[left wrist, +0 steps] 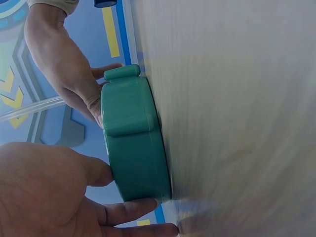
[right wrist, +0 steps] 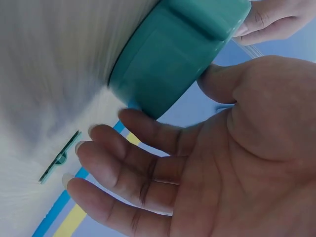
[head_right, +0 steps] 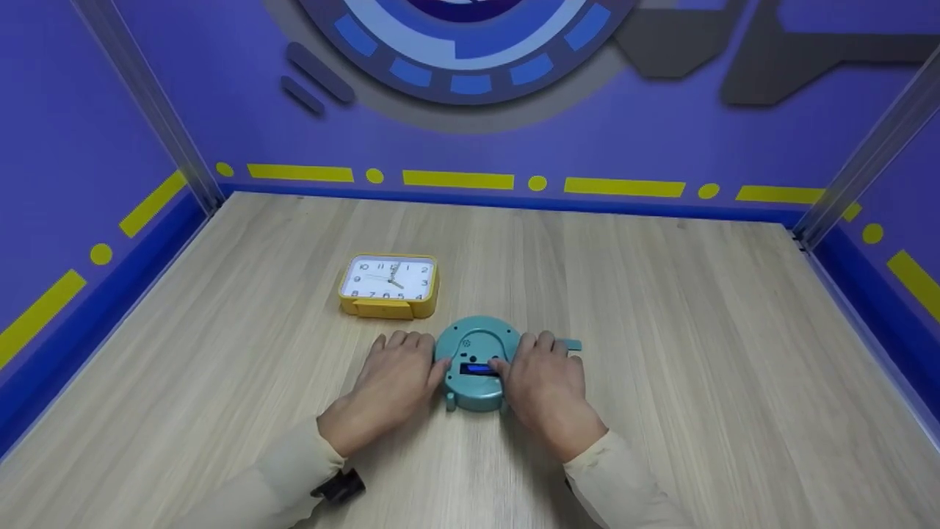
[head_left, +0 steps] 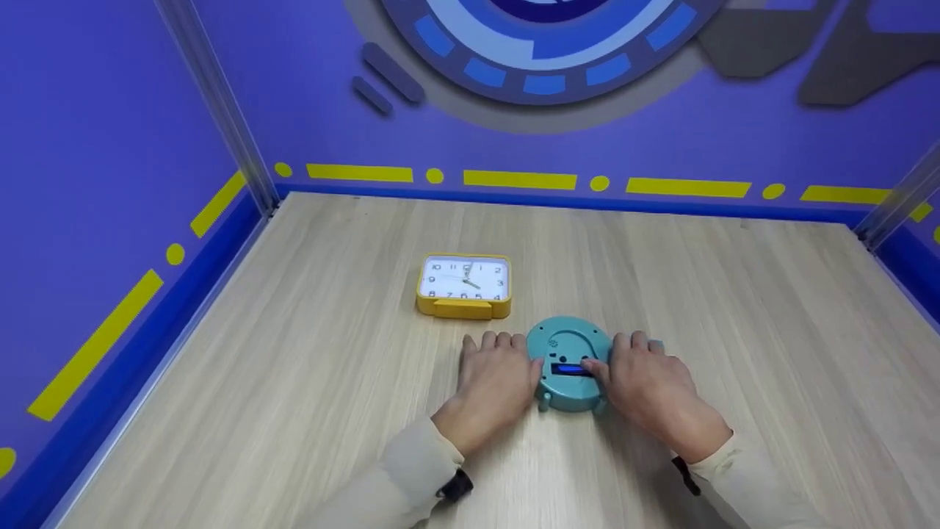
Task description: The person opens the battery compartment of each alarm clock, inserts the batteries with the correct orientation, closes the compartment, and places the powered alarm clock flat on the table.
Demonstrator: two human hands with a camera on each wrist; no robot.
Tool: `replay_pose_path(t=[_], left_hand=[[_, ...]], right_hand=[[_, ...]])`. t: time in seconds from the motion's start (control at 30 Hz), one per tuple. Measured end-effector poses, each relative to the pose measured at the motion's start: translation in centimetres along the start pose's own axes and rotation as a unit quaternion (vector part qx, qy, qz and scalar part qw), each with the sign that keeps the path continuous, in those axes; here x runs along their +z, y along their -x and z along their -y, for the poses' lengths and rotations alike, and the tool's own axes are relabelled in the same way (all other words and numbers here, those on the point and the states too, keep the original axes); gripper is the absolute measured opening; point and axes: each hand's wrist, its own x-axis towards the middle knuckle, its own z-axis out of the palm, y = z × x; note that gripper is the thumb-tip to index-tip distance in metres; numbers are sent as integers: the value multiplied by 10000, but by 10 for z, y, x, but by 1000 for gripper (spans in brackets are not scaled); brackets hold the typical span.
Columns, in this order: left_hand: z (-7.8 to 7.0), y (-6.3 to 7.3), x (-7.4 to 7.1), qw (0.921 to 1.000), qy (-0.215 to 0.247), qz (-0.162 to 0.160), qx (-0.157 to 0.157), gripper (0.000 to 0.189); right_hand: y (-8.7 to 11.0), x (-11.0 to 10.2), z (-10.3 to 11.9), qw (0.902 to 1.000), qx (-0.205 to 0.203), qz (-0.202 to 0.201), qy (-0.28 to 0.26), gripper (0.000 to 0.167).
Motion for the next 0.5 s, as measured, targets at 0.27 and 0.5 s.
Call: replay_pose_path(t=[0.27, 0.5], left_hand=[[0, 1, 0, 9999, 96, -12, -51, 51], [0, 1, -1, 9999, 155, -22, -30, 52]], right_hand=[[1, 5, 1, 9995, -136, -264, -110, 49], [1, 8, -1, 9975, -395, -585, 30, 45]])
